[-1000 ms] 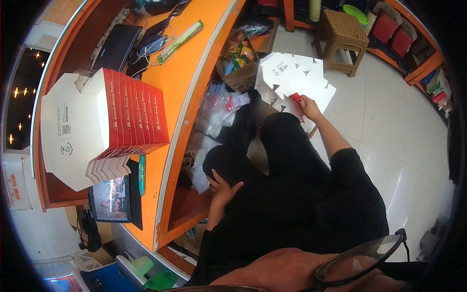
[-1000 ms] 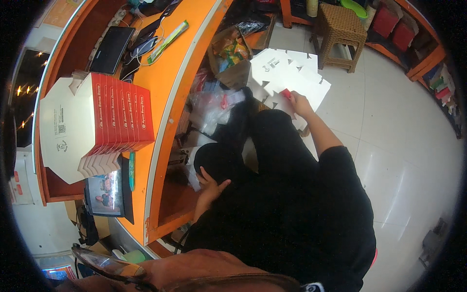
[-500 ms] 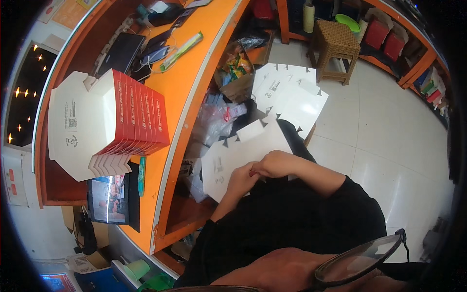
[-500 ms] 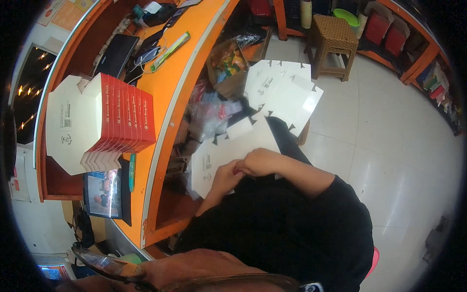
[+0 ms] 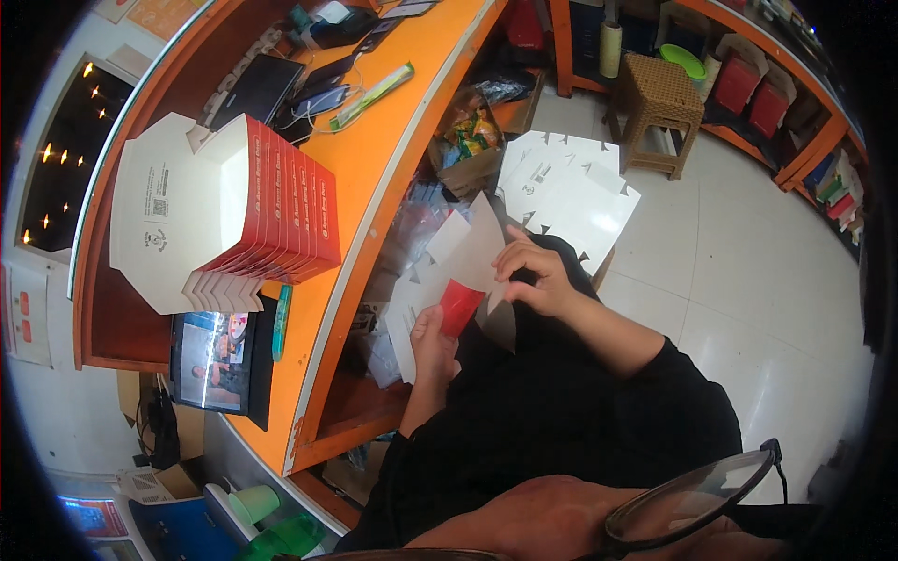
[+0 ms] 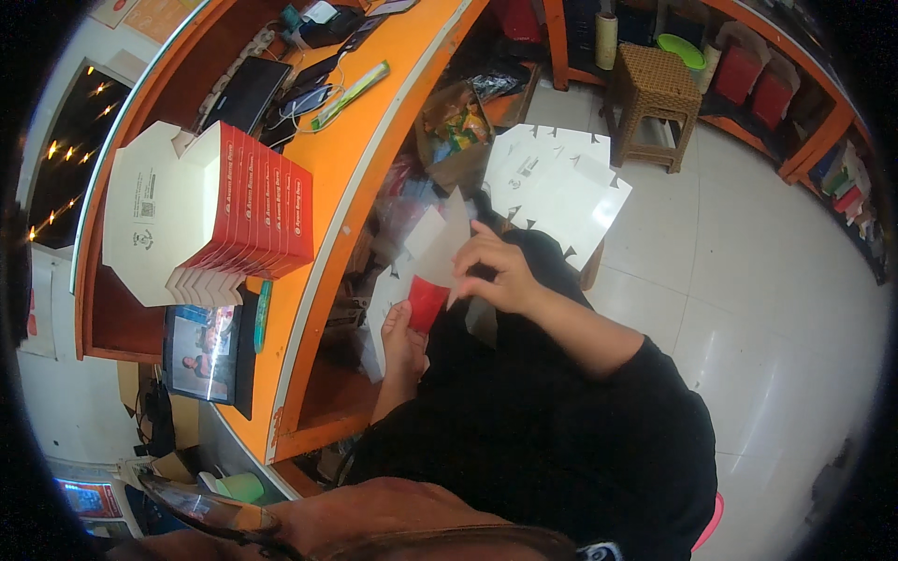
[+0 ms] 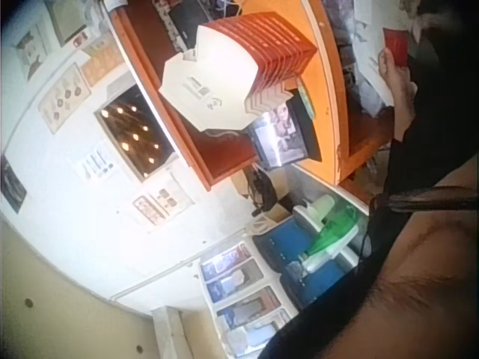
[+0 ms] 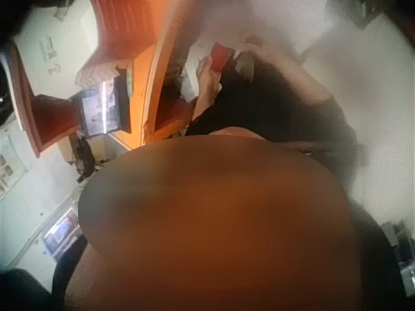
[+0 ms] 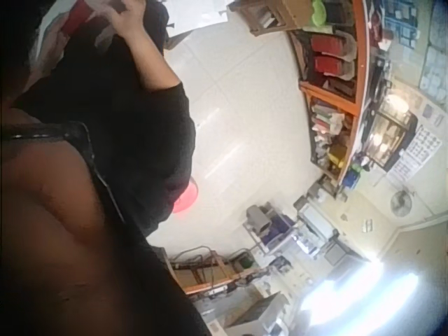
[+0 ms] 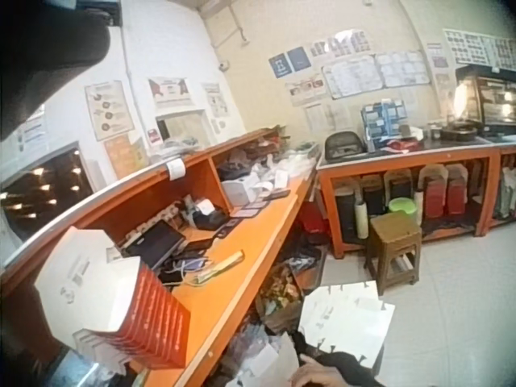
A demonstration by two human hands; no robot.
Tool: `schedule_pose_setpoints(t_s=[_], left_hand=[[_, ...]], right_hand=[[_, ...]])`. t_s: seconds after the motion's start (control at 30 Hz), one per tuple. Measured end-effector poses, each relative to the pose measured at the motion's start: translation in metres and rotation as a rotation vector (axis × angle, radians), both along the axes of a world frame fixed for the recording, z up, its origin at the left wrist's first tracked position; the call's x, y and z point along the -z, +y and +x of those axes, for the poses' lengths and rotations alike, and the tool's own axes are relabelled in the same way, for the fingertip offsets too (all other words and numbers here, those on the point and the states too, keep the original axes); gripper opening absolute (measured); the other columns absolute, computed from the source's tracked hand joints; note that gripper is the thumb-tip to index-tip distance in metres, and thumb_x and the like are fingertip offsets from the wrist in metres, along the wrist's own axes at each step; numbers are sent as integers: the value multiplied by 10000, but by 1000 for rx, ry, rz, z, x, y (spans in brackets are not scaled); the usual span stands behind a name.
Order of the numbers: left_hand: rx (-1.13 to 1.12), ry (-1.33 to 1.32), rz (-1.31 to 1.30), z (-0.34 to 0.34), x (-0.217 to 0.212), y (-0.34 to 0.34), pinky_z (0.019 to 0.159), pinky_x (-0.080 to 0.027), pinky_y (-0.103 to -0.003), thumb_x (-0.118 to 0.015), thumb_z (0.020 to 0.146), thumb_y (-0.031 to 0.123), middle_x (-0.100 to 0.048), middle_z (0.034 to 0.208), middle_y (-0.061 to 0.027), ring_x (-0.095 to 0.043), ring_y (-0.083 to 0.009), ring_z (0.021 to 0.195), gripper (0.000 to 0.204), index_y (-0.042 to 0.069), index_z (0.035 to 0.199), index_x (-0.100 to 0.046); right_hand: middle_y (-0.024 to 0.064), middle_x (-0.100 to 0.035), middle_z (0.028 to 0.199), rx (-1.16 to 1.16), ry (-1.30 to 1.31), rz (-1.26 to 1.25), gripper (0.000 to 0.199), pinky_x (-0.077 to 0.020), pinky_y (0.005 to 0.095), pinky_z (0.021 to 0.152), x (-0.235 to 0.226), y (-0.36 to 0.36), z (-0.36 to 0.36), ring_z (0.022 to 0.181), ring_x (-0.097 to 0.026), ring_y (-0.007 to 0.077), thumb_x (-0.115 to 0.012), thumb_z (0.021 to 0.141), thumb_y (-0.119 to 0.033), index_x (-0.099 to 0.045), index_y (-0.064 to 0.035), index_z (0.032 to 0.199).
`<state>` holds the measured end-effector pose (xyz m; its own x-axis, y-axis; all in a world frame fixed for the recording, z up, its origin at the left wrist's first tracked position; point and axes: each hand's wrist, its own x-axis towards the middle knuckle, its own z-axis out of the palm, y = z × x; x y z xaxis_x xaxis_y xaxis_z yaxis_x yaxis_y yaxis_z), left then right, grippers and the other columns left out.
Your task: The person assembles cardboard food boxes by folding the sides and interlocking the tabs, then stacks them one by one onto a pile on the desk.
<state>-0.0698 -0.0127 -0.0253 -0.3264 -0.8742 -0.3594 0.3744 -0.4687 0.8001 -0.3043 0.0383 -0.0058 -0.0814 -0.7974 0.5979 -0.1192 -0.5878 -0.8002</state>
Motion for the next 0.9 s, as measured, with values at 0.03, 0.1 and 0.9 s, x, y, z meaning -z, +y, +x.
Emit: schedule_pose_setpoints(t_s=[0.03, 0.1, 0.9], left_hand=[[-5, -2, -3, 2, 3, 0, 822, -527, -310, -585, 967, 188, -666, 1015, -116, -657, -197, 919, 170, 25, 1014, -588], [48, -164, -127, 7, 13, -2, 785, -522, -280, -593, 963, 175, -661, 978, -106, -645, -162, 855, 157, 22, 1001, -597], [235, -113, -851, 1, -29, 4, 510, -307, -192, -599, 966, 210, -554, 773, -1, -417, -37, 589, 185, 28, 931, -588]], right_hand=[[11, -676, 948, 83, 74, 1, 307, -249, 496, 1113, -1, -2, 8, 975, -629, 211, -797, 743, -327, -667, -138, 947], [15, -675, 929, 164, 144, -3, 273, -324, 448, 1073, -8, -7, 21, 933, -629, 202, -786, 754, -301, -672, -136, 940], [164, -470, 1372, 102, -1046, 659, 601, -390, 377, 1037, -45, -18, -30, 1225, -481, 269, -536, 971, -374, -371, -33, 1436]])
